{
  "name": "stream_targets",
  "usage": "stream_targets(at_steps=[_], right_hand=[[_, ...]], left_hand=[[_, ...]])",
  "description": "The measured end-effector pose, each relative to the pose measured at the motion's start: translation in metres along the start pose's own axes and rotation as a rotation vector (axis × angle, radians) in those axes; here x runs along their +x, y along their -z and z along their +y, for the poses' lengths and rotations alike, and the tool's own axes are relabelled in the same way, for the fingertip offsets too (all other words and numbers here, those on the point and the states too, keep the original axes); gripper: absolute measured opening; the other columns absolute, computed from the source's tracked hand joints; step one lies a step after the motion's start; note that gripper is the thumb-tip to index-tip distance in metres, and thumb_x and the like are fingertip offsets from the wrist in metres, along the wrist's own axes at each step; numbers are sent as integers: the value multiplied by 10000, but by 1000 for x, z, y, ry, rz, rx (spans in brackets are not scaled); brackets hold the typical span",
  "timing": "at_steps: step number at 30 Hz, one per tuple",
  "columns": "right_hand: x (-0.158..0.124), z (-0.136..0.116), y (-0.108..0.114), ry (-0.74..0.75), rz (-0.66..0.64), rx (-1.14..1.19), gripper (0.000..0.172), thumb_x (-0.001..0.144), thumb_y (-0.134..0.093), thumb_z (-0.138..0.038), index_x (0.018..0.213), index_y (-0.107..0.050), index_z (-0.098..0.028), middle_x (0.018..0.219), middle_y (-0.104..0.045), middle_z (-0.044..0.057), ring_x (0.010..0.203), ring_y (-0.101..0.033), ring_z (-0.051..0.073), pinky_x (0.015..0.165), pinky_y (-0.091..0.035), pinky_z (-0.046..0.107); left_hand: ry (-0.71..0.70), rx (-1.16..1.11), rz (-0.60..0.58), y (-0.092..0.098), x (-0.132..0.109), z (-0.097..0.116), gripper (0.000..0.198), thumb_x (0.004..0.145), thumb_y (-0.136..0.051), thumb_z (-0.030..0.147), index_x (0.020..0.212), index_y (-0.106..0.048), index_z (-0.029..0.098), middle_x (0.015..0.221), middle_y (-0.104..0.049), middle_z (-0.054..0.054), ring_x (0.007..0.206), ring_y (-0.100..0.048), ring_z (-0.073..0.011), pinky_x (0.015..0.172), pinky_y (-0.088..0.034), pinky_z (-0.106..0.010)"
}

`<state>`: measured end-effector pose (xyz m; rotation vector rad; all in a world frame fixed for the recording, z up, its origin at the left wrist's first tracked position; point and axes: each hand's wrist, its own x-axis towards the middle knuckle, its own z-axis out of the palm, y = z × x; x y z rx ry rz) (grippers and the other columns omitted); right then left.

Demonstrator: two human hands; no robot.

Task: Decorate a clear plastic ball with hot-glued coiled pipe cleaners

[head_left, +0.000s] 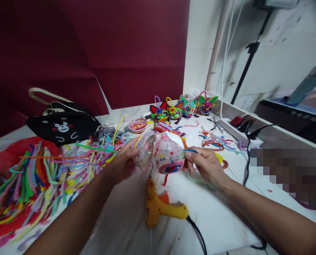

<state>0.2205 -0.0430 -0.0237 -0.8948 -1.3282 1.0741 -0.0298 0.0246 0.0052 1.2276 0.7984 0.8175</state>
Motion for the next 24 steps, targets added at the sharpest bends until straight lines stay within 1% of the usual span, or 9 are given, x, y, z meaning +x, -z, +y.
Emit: stream_targets(at_steps=[2,5,9,12,14,18,21,24], right_hand=[[-2,0,-3,8,-12,-22,459,853,-607,-446,470,-575,-193,463,-575,5,539,-591,147,597,-478,266],[-3,0,-7,36,-15,-71,468,871,-589,-437,476,-576,-187,492,-597,7,545,-587,134,590,-463,251],[-5,3,-7,60,-25,-131,464,905,-562,-405,499,-586,-183,546,-629,12,583,-592,129,626,-456,247],[-6,6,-7,61,-42,-156,462,919,-553,-398,515,-597,-180,573,-642,13,599,-591,127,636,-453,245],[-7,7,-7,71,-55,-162,459,927,-549,-387,520,-596,-179,564,-635,6,589,-583,119,627,-448,236],[-8,9,-6,101,-98,-195,442,945,-531,-360,549,-601,-177,566,-629,-7,572,-561,101,601,-427,216],[-8,9,-5,122,-144,-251,426,957,-514,-375,595,-622,-178,586,-635,-8,570,-548,99,585,-411,215],[-7,9,-4,150,-176,-325,404,958,-507,-400,645,-633,-177,618,-628,-7,588,-541,104,577,-398,220]], left_hand=[[-31,-94,-34,-8,-3,-8,515,806,-629,358,1294,-526,229,1235,-641,-88,1019,-648,-251,804,-533,-352],[-79,-176,-6,-18,-5,-17,521,817,-635,347,1309,-504,236,1257,-635,-84,1070,-631,-254,856,-525,-374],[-108,-201,2,-26,-10,-22,427,846,-613,307,1259,-526,238,1174,-669,-73,1001,-649,-238,821,-532,-353],[-124,-223,-10,-27,-12,-24,375,868,-590,283,1238,-539,249,1155,-671,-64,968,-653,-227,817,-531,-350],[-120,-252,-33,-26,-14,-26,380,878,-576,279,1255,-534,249,1179,-662,-69,1008,-644,-236,852,-522,-367],[-70,-308,-66,-25,-17,-31,412,878,-581,315,1281,-547,235,1207,-660,-84,1062,-630,-252,914,-498,-393],[-73,-344,-68,-24,-19,-35,430,853,-616,324,1271,-577,230,1179,-676,-79,1035,-637,-243,899,-503,-374],[-115,-370,-66,-23,-19,-38,418,831,-642,287,1244,-606,241,1156,-689,-61,1021,-638,-225,881,-508,-346]])
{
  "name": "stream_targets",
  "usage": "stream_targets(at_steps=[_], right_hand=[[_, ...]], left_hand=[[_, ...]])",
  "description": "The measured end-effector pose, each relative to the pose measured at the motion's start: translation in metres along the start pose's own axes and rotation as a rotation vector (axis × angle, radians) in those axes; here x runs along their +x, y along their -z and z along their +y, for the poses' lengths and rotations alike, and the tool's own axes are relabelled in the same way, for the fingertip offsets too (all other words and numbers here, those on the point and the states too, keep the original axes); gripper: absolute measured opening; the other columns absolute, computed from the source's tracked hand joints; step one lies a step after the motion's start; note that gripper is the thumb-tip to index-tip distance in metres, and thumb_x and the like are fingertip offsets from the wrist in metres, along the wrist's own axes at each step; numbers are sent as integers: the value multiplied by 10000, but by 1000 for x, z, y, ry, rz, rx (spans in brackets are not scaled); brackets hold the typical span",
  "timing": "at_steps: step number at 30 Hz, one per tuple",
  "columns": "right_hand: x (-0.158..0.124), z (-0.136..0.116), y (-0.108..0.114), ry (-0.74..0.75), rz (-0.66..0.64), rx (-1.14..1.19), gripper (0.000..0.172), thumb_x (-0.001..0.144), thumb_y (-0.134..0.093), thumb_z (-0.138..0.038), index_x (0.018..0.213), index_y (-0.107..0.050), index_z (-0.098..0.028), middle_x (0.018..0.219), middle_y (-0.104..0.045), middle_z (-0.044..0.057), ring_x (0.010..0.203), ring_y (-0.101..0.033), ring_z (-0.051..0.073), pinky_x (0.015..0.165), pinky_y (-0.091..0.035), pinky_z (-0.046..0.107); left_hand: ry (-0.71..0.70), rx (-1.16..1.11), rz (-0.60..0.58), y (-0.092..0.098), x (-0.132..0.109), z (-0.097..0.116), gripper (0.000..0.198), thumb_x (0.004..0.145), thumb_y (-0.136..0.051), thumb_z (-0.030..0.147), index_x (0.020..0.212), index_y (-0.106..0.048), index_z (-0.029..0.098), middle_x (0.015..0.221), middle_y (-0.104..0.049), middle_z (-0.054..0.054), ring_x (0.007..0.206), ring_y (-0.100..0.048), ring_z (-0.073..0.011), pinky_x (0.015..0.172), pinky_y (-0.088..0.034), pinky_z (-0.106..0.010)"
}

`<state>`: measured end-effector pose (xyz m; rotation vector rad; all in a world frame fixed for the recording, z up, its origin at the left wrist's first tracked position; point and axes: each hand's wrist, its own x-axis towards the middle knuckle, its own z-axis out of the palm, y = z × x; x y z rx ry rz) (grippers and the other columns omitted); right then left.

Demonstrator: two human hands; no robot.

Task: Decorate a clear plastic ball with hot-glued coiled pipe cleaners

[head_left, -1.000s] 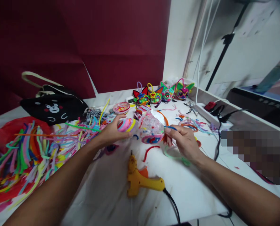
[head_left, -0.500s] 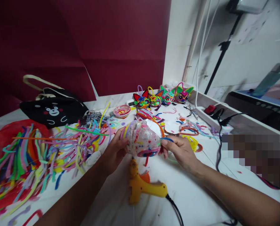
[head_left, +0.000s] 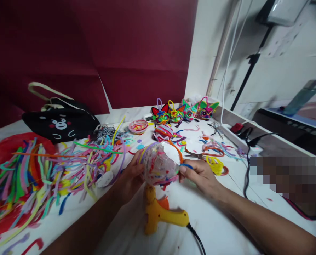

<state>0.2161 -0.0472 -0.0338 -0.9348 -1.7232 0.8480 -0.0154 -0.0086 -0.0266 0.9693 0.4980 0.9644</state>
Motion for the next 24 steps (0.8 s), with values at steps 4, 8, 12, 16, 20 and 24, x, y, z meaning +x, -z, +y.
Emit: stream_targets(at_steps=[4,8,12,16,20,24], right_hand=[[2,1,0,60,31,-116,354,961,-509,-363,666,-581,-181,627,-536,-21,601,-492,102,581,-387,225],[4,4,-1,121,144,-128,199,907,-612,-307,744,-589,-195,761,-559,9,738,-545,133,645,-439,241],[2,6,-3,101,217,-99,246,883,-653,-300,1114,-581,-258,1080,-584,57,904,-588,161,657,-512,246],[0,5,-2,226,143,-264,388,918,-598,-253,1299,-525,-279,1284,-537,97,1169,-546,212,924,-511,353],[1,4,-1,293,82,-316,527,886,-645,-263,1380,-460,-253,1338,-520,120,1280,-481,241,1064,-427,410],[2,4,1,280,80,-305,601,844,-699,-304,1388,-445,-266,1336,-537,108,1259,-502,246,1053,-435,405]], left_hand=[[-26,-1,-12,3,0,-1,461,824,-651,282,1280,-591,249,1126,-706,-57,1013,-653,-234,886,-508,-353],[31,-5,35,2,1,-1,570,851,-625,332,1397,-488,244,1121,-718,-79,1035,-661,-272,912,-501,-402],[74,-37,72,-6,3,-4,577,879,-585,416,1414,-472,231,1175,-709,-81,1087,-650,-279,958,-478,-401],[193,-74,93,-9,4,-5,611,892,-514,538,1397,-493,195,1166,-715,-103,1057,-667,-284,925,-497,-405],[252,-119,63,-5,3,-2,587,885,-496,580,1257,-618,144,1086,-739,-118,1003,-682,-278,873,-521,-385],[221,-147,-39,1,2,2,371,889,-550,444,1017,-718,139,967,-757,-94,869,-701,-240,780,-550,-341]])
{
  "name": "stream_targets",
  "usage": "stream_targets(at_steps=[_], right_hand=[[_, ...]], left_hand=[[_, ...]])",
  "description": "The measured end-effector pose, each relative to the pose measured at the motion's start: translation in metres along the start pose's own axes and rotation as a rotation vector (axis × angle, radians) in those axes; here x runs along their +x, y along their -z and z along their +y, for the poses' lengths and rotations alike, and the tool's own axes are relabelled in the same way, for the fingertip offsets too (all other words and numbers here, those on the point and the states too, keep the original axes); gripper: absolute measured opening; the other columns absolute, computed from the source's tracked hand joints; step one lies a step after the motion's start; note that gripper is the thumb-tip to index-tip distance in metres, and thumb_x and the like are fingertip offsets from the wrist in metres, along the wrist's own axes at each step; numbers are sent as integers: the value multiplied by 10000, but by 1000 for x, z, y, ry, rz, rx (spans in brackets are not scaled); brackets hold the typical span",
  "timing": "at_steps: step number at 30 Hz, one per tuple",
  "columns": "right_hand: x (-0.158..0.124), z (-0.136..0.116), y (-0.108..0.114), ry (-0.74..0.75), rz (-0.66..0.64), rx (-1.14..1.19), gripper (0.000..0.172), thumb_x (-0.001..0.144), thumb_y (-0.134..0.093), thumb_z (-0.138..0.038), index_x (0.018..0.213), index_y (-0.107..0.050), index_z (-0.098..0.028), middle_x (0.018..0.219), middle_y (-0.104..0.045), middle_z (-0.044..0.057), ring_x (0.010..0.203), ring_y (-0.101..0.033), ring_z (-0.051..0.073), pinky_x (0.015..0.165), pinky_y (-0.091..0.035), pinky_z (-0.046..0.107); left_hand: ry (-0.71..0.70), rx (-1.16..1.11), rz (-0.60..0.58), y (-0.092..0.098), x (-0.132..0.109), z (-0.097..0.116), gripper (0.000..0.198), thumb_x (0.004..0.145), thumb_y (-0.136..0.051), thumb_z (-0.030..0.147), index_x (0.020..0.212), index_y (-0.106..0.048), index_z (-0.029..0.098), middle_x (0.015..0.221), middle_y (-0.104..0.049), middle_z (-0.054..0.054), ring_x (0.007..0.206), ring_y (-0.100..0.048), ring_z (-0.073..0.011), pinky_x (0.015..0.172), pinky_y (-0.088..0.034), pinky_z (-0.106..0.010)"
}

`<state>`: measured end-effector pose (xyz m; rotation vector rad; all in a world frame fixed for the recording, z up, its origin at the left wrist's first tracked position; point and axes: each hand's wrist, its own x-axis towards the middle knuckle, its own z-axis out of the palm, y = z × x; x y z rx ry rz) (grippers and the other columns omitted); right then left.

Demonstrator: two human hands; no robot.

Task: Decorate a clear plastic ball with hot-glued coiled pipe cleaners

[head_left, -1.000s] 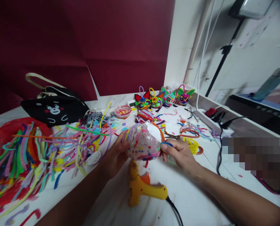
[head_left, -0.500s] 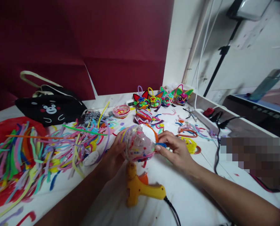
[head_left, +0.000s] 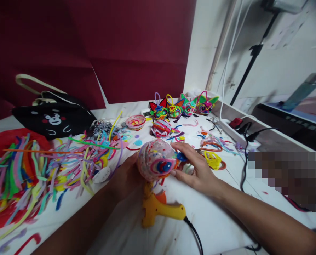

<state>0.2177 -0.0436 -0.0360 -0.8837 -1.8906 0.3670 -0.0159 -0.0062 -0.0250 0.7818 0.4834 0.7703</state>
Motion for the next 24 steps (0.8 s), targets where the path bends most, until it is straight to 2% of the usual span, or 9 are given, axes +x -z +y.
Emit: stream_targets(at_steps=[2,4,9,10,15,19,24], right_hand=[[0,1,1,-34,4,-1,620,827,-718,-332,1383,-449,-276,1336,-543,101,1244,-515,254,1042,-444,411],[-1,2,0,-85,-1,14,629,820,-724,-353,1382,-450,-284,1335,-547,97,1227,-530,263,1016,-466,417],[-4,6,-3,-220,1,121,629,828,-713,-360,1391,-443,-285,1320,-544,101,1116,-598,254,814,-561,352],[-4,7,-3,-228,9,125,625,828,-713,-357,1389,-446,-285,1321,-544,100,1109,-601,251,814,-559,350],[-1,4,-3,-200,60,79,594,800,-742,-375,1336,-503,-285,1316,-555,84,1191,-548,263,998,-472,407],[-1,1,-4,-217,46,122,623,787,-748,-418,1342,-493,-294,1298,-528,84,1196,-537,257,989,-486,400],[-3,2,-7,-231,1,152,740,752,-783,-382,1400,-434,-315,1406,-433,98,1318,-443,293,1001,-495,423]], left_hand=[[13,9,-75,2,-1,3,287,852,-598,367,989,-720,147,926,-756,-88,810,-702,-240,727,-560,-345],[26,25,-110,4,-2,5,290,802,-646,318,1037,-707,161,940,-754,-84,807,-705,-245,713,-564,-348],[-2,110,-58,6,-2,7,398,854,-623,330,1229,-618,198,1099,-726,-95,910,-699,-252,786,-569,-385],[-13,126,-51,6,-1,7,411,864,-616,345,1251,-604,208,1107,-724,-94,909,-697,-249,778,-571,-383],[-38,157,-1,5,1,1,469,883,-593,388,1317,-564,214,1102,-728,-100,942,-691,-250,791,-554,-357],[-43,136,7,-2,2,-2,472,917,-546,348,1363,-531,194,1183,-704,-116,1040,-668,-268,844,-522,-355],[-47,107,17,-8,3,-4,464,931,-522,365,1362,-541,194,1081,-742,-93,933,-697,-245,803,-525,-339]])
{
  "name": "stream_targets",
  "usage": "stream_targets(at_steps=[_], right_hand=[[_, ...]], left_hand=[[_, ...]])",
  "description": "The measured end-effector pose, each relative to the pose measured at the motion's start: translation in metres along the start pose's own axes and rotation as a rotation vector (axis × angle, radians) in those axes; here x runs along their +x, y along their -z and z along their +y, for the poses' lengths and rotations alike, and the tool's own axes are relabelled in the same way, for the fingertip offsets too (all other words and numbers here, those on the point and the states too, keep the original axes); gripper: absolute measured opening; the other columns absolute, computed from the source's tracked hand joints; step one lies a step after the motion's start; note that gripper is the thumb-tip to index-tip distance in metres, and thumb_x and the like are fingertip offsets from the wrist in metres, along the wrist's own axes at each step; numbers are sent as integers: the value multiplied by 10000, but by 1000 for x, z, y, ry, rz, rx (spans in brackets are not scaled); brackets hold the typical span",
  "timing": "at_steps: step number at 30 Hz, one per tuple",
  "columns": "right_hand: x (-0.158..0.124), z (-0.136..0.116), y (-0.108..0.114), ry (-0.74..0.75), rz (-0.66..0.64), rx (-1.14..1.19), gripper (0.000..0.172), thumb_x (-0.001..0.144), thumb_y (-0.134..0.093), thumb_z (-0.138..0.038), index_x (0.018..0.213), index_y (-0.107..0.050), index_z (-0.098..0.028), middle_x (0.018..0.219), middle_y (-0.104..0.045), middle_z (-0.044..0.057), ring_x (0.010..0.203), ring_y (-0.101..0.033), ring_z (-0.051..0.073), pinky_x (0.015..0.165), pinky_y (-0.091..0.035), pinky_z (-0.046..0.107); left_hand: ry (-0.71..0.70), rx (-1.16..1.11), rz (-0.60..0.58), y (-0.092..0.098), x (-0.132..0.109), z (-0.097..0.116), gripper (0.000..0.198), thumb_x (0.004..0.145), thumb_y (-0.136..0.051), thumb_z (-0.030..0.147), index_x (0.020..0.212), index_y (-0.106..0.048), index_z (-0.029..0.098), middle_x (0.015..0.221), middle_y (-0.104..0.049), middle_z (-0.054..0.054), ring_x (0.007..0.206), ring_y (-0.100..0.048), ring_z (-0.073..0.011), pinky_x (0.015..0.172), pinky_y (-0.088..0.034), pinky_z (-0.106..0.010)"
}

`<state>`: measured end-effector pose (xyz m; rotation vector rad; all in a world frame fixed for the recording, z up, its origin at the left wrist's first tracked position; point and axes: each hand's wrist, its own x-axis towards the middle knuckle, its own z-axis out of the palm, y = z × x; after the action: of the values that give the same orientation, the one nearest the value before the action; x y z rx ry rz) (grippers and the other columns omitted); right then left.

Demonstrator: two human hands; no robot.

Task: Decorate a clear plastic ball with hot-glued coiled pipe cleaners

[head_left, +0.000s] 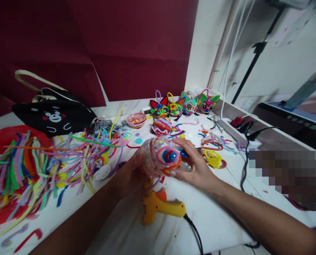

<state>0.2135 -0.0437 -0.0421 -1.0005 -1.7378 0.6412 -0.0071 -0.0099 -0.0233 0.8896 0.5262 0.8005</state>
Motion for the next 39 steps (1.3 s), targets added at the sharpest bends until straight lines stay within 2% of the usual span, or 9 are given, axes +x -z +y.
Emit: stream_targets(at_steps=[4,9,11,15,19,24,28,33,39], right_hand=[[-2,3,-2,-55,-21,83,816,738,-797,-348,1441,-383,-311,1462,-433,100,1313,-475,292,1004,-501,424],[-2,1,-5,-174,30,195,854,668,-848,-376,1405,-427,-279,1442,-489,98,1262,-536,275,1007,-502,406],[-1,0,-6,-203,44,231,848,647,-860,-383,1380,-448,-275,1425,-508,98,1227,-566,267,980,-523,391],[-1,-3,-6,-228,54,283,810,640,-862,-388,1342,-475,-272,1385,-540,94,1160,-610,252,921,-558,371],[-1,-4,-6,-226,66,305,800,647,-859,-383,1341,-477,-274,1377,-542,95,1151,-612,249,904,-568,364],[-1,-4,-8,-207,72,300,820,642,-863,-378,1352,-467,-275,1375,-546,97,1158,-610,253,941,-552,382],[-2,-1,-10,-177,68,284,826,650,-858,-387,1364,-457,-278,1385,-538,96,1207,-580,258,980,-531,391],[-4,3,-10,-140,65,256,834,669,-850,-382,1387,-434,-297,1432,-491,89,1253,-543,267,1017,-502,408],[-5,4,-10,-104,77,227,844,667,-858,-349,1393,-431,-304,1395,-513,85,1215,-563,268,1026,-489,424]], left_hand=[[-7,-5,-11,2,-1,-2,428,927,-521,417,1279,-616,192,1003,-758,-78,862,-705,-234,758,-529,-321],[-13,20,-103,11,-3,-1,355,897,-582,381,1204,-654,219,1082,-740,-66,915,-696,-232,780,-533,-326],[-29,86,-99,13,-3,0,368,870,-622,323,1225,-640,225,1091,-734,-72,916,-696,-238,780,-534,-329],[-71,161,-32,11,-4,1,545,845,-648,278,1375,-522,272,1132,-717,-77,952,-689,-250,772,-542,-331],[-92,191,15,6,-4,2,682,818,-681,270,1449,-424,291,1233,-677,-92,1054,-663,-290,814,-542,-349],[-149,211,57,1,-5,1,789,774,-733,233,1476,-379,294,1343,-614,-93,1214,-574,-316,947,-497,-377],[-230,232,85,1,-5,-2,816,768,-737,191,1486,-362,293,1395,-571,-99,1289,-505,-329,990,-472,-398],[-250,251,63,2,-5,-2,812,754,-747,182,1474,-388,296,1410,-558,-99,1304,-490,-335,1015,-455,-410],[-286,300,54,-1,-6,0,821,747,-754,210,1476,-386,301,1437,-532,-88,1327,-460,-346,1024,-452,-423]])
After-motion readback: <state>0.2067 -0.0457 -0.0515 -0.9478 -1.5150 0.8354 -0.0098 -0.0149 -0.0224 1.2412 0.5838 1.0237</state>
